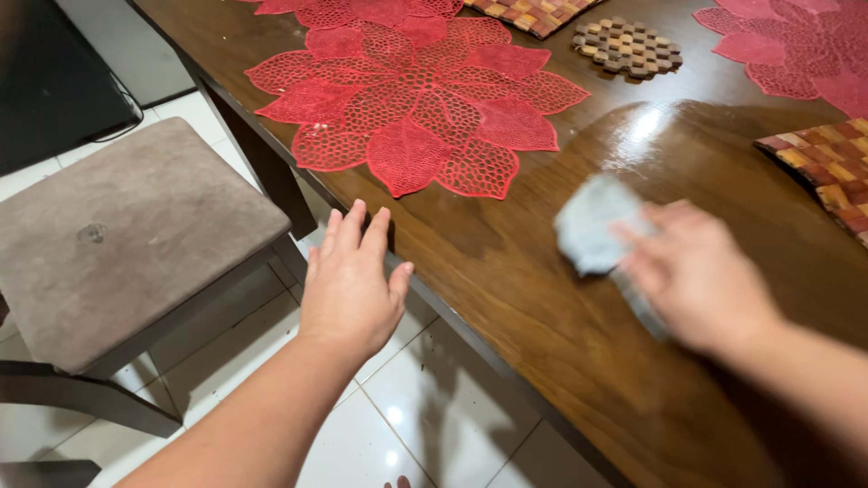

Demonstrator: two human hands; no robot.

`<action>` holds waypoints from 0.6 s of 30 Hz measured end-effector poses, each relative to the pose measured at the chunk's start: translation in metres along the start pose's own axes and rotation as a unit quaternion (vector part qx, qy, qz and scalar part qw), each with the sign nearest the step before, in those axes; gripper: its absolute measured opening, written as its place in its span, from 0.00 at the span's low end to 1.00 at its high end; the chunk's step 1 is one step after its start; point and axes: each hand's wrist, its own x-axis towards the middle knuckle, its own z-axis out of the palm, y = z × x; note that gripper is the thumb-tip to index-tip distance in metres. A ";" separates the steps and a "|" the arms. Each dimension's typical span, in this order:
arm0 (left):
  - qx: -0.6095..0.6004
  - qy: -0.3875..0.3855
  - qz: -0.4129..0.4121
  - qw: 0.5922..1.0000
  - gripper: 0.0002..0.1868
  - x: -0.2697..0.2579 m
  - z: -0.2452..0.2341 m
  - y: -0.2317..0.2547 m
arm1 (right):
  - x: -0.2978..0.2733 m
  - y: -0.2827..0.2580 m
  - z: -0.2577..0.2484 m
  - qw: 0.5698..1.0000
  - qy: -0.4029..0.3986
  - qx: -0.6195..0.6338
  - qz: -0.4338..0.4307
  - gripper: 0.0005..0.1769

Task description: The person wipes a wooden dining table with a light blue cloth, removing scattered crumbs. They lift and wipe under woven placemats and red decorative mats, then wipe the mats themselves before placing them back on the table.

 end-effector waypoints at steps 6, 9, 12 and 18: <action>-0.035 -0.021 -0.011 0.999 0.40 0.005 -0.005 -0.021 | 0.021 0.001 0.033 0.988 -0.051 -0.063 0.128 0.31; -0.063 -0.013 0.019 0.998 0.36 0.008 -0.006 -0.036 | 0.026 -0.069 0.032 0.997 -0.031 -0.012 0.072 0.32; -0.095 -0.001 0.053 0.994 0.35 0.014 -0.010 -0.050 | 0.048 -0.139 0.029 0.997 -0.007 0.077 -0.015 0.29; -0.135 0.030 0.047 0.989 0.35 0.025 -0.015 -0.065 | 0.111 -0.201 0.030 0.976 -0.012 0.155 -0.152 0.30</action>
